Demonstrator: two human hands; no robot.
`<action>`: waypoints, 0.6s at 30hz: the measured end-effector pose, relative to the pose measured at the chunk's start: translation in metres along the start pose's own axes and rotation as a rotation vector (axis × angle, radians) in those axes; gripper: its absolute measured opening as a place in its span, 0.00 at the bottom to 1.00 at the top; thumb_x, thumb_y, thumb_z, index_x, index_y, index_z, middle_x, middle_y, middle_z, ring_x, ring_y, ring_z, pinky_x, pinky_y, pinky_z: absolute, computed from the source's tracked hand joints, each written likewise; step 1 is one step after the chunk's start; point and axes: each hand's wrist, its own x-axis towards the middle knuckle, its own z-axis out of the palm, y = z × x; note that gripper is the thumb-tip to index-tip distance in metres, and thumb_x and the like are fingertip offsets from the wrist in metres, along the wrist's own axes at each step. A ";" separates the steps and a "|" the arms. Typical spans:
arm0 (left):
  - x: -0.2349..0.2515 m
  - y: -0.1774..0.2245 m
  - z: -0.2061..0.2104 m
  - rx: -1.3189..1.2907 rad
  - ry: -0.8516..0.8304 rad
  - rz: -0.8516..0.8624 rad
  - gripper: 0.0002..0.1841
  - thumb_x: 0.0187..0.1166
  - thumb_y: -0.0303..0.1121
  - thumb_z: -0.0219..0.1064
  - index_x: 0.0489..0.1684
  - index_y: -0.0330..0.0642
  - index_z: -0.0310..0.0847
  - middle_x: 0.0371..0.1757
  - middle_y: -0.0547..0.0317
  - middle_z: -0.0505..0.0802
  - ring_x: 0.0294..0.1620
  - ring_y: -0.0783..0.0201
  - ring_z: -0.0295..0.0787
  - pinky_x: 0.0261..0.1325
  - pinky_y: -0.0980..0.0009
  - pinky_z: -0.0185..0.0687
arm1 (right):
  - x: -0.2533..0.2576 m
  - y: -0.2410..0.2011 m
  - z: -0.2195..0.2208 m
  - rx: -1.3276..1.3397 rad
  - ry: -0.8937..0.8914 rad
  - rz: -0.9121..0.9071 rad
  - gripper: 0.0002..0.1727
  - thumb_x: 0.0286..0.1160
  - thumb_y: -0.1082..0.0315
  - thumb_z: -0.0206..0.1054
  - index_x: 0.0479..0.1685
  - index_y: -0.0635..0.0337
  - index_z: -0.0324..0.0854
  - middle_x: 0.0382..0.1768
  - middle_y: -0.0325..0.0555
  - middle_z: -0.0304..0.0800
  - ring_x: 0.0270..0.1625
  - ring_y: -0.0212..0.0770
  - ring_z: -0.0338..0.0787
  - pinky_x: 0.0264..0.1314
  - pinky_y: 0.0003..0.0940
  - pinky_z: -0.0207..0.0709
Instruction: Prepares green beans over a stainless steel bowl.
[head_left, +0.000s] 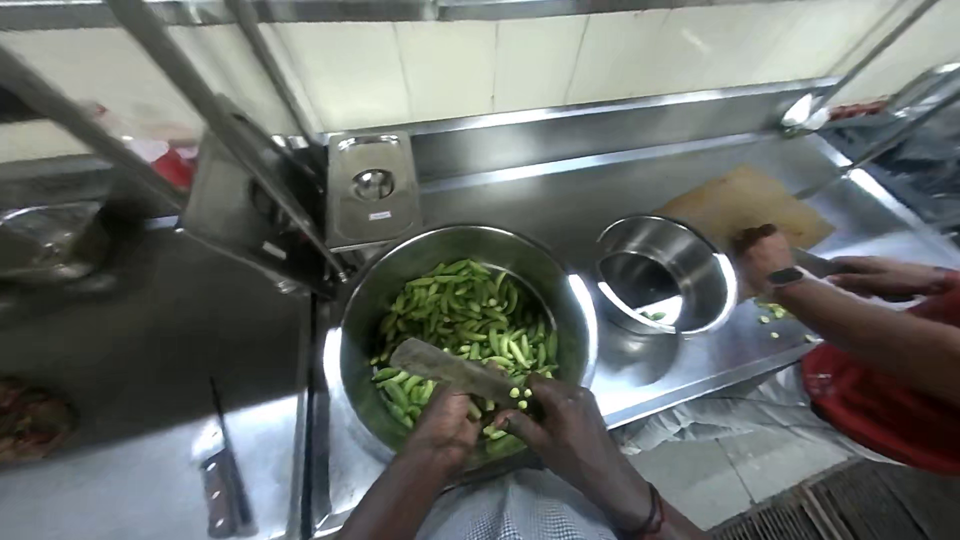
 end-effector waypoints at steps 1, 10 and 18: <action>0.006 -0.003 0.005 0.004 -0.020 0.010 0.08 0.86 0.30 0.61 0.53 0.40 0.83 0.40 0.50 0.91 0.37 0.58 0.90 0.38 0.62 0.89 | -0.001 0.001 -0.005 0.017 -0.002 0.024 0.26 0.74 0.39 0.69 0.30 0.55 0.85 0.20 0.37 0.83 0.23 0.33 0.83 0.26 0.34 0.80; 0.053 0.005 0.163 0.225 -0.577 -0.016 0.29 0.92 0.57 0.44 0.81 0.46 0.61 0.64 0.46 0.83 0.60 0.50 0.84 0.61 0.48 0.82 | -0.012 0.025 -0.035 0.102 0.249 0.115 0.26 0.75 0.37 0.67 0.32 0.52 0.86 0.18 0.31 0.80 0.19 0.27 0.79 0.21 0.29 0.77; 0.089 0.053 0.090 0.795 -0.513 0.384 0.21 0.91 0.40 0.57 0.78 0.42 0.74 0.69 0.50 0.88 0.68 0.55 0.86 0.69 0.53 0.83 | -0.012 0.040 -0.038 0.108 0.277 0.196 0.26 0.74 0.33 0.65 0.28 0.46 0.81 0.15 0.25 0.72 0.15 0.24 0.71 0.16 0.26 0.68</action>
